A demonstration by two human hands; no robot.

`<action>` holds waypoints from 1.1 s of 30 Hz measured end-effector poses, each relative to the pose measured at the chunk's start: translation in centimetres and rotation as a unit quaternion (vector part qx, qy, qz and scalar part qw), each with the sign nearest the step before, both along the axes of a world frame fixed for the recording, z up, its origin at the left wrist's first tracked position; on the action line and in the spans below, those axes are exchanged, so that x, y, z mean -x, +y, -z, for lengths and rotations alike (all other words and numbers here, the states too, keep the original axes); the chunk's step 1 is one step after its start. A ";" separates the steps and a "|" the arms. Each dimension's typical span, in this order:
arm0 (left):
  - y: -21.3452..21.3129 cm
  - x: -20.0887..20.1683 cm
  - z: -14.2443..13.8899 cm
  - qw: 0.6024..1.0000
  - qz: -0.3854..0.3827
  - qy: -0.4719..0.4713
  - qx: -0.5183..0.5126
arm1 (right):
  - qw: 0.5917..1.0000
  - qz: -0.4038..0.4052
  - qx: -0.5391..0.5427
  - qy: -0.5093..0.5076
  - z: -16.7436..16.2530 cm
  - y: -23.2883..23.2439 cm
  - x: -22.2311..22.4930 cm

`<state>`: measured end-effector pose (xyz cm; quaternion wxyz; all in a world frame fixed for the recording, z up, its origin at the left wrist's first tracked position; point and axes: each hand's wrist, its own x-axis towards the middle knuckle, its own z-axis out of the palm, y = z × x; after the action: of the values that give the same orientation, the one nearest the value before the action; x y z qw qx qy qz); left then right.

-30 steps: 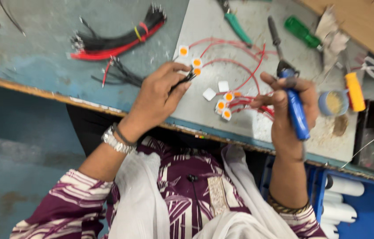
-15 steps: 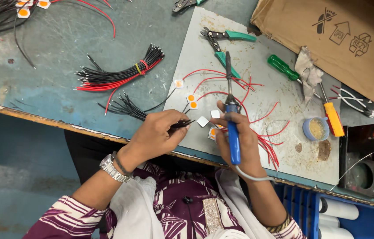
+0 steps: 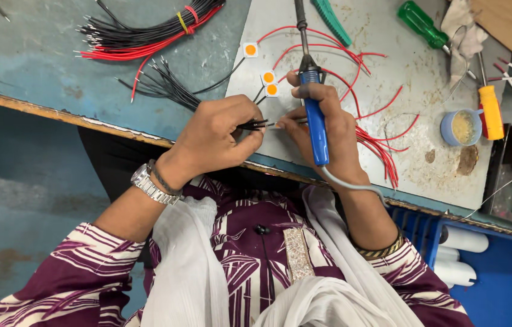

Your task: The person solders black wires to small square LED modules on a workbench. They strip wire ends, apply flux, and use a soldering iron to attach each wire to the LED pads. Completed units are set aside on the bench.

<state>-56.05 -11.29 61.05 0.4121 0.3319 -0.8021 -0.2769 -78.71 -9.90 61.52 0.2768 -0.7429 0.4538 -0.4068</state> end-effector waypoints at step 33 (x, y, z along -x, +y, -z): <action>-1.0 0.9 0.1 0.993 0.027 -0.111 0.022 | 0.999 0.018 0.045 0.006 1.7 0.4 -0.2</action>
<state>-56.91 -12.33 60.93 0.3201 0.3294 -0.8574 -0.2321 -78.54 -9.49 59.77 0.2327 -0.7490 0.4499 -0.4271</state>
